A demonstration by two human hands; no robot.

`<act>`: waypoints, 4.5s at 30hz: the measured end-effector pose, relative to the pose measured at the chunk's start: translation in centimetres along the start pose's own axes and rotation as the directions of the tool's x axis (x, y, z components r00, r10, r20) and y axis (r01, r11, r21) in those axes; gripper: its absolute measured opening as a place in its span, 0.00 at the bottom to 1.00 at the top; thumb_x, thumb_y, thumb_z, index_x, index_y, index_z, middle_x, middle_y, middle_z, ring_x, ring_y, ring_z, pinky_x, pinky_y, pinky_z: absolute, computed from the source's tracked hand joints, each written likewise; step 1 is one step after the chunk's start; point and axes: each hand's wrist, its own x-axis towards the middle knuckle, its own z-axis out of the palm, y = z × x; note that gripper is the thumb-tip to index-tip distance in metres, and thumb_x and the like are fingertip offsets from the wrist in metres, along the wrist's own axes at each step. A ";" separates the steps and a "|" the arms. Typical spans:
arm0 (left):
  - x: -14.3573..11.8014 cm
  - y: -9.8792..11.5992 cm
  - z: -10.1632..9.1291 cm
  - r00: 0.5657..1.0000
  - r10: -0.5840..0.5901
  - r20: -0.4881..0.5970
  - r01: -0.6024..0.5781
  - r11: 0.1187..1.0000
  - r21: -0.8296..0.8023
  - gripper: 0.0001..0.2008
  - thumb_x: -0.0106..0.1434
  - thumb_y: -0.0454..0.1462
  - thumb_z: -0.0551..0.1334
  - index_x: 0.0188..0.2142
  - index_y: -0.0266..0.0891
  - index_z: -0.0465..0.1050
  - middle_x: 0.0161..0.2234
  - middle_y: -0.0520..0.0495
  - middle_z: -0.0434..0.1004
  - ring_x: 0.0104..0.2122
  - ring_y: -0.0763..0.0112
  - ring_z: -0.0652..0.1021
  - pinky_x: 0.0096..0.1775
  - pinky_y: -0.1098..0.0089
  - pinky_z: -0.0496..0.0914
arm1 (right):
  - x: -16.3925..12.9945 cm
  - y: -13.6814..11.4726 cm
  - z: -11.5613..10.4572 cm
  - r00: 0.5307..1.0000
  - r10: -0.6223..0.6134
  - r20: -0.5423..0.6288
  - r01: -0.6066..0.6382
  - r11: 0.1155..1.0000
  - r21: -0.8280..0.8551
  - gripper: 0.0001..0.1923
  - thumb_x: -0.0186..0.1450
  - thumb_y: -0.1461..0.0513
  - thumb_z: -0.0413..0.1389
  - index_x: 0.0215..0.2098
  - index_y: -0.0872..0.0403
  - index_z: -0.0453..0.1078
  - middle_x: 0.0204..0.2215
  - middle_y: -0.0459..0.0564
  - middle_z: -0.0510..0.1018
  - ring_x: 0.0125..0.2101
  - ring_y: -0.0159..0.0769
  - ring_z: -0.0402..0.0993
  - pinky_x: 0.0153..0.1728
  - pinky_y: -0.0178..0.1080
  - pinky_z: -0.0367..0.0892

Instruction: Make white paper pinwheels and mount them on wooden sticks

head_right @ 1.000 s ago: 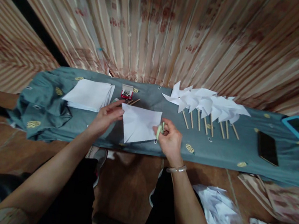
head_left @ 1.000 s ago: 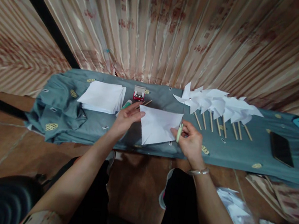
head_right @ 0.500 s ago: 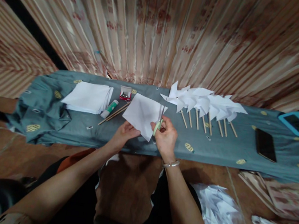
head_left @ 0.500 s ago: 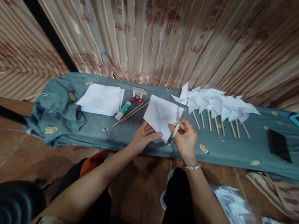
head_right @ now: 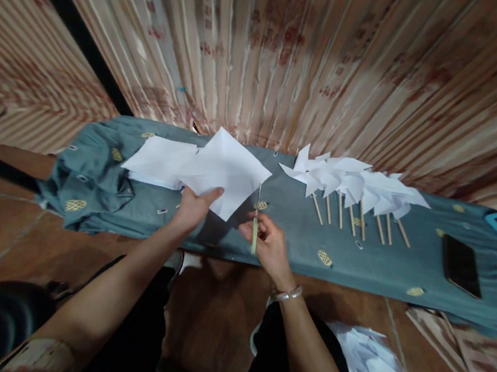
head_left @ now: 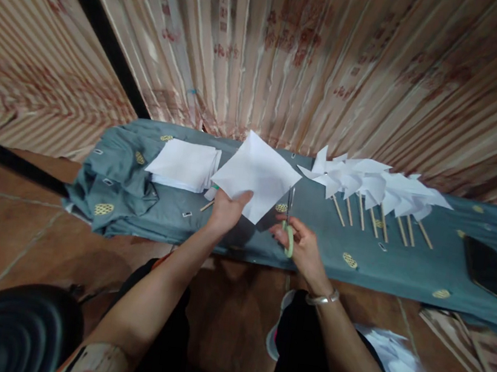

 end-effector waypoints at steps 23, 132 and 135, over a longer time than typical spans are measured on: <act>1.4 0.4 0.3 0.991 0.123 0.048 -0.120 0.991 -0.064 0.15 0.47 0.36 0.68 0.36 0.34 0.75 0.36 0.43 0.82 0.35 0.64 0.79 0.42 0.65 0.72 | -1.5 0.6 2.6 0.910 0.155 0.386 -0.172 0.985 0.011 0.26 0.58 0.43 0.61 0.43 0.54 0.70 0.30 0.48 0.79 0.29 0.32 0.73 0.31 0.36 0.69; 0.9 0.3 0.2 0.994 0.112 -0.004 -0.112 0.994 0.016 0.11 0.48 0.36 0.65 0.32 0.34 0.75 0.33 0.42 0.81 0.33 0.65 0.79 0.40 0.66 0.74 | -1.1 1.0 4.4 0.953 0.208 0.221 -0.244 0.959 0.148 0.21 0.49 0.49 0.67 0.33 0.53 0.72 0.18 0.40 0.74 0.19 0.27 0.69 0.23 0.32 0.65; 0.8 0.4 0.2 0.995 0.099 -0.004 -0.099 0.995 0.013 0.12 0.48 0.36 0.65 0.33 0.34 0.75 0.34 0.42 0.82 0.33 0.65 0.79 0.40 0.66 0.74 | -1.1 0.9 4.4 0.953 0.209 0.218 -0.244 0.959 0.145 0.21 0.48 0.49 0.67 0.33 0.53 0.72 0.17 0.40 0.74 0.18 0.27 0.68 0.22 0.32 0.65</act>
